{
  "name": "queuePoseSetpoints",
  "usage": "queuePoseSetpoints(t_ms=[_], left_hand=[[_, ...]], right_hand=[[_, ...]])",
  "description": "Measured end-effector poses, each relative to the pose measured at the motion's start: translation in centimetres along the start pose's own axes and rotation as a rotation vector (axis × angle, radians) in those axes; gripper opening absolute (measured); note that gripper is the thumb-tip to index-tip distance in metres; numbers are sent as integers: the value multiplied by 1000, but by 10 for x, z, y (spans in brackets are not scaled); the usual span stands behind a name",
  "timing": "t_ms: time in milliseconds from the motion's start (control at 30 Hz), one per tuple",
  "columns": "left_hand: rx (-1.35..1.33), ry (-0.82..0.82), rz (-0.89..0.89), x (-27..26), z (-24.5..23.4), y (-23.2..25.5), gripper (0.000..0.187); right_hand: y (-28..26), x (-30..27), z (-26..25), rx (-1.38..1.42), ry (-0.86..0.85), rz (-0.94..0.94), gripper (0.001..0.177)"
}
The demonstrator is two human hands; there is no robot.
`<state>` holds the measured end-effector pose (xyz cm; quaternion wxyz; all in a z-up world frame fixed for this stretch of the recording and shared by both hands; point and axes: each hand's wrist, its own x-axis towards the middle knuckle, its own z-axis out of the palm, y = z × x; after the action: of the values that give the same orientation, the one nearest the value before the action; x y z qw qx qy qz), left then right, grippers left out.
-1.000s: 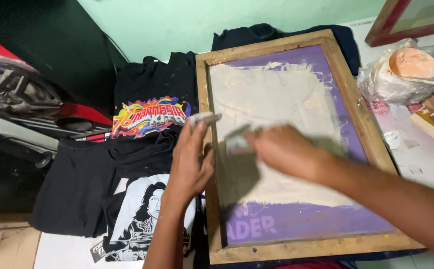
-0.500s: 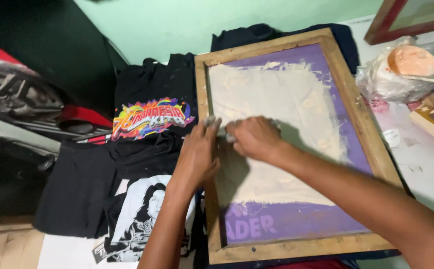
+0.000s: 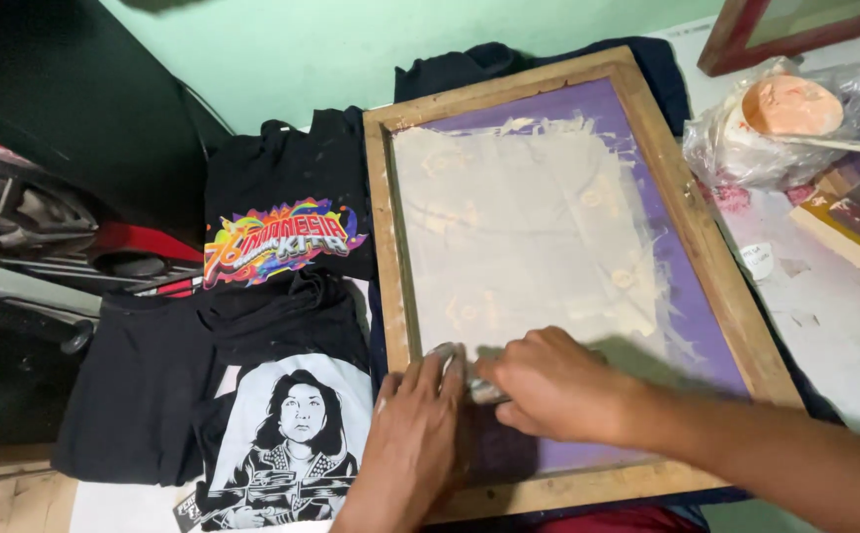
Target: The person uses a squeegee to spread white ink across a screen printing frame placed over a black t-shirt. They repeatedly pull the ink from the top to the bottom of the frame to ensure even coverage of the design.
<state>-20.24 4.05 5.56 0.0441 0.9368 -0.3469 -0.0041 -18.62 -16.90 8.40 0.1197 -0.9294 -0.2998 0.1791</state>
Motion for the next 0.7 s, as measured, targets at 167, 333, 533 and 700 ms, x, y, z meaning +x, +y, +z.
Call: queuePoseSetpoints(t_ms=[167, 333, 533, 700], left_hand=[[-201, 70, 13, 72, -55, -13, 20], [-214, 173, -19, 157, -54, -47, 18], [-27, 416, 25, 209, 11, -55, 35], [63, 330, 97, 199, 53, -60, 27]], right_hand=[[25, 11, -70, -46, -87, 169, 35], [104, 37, -105, -165, 63, 261, 38], [180, 84, -22, -333, 501, 285, 47], [168, 68, 1, -284, 431, 321, 67]])
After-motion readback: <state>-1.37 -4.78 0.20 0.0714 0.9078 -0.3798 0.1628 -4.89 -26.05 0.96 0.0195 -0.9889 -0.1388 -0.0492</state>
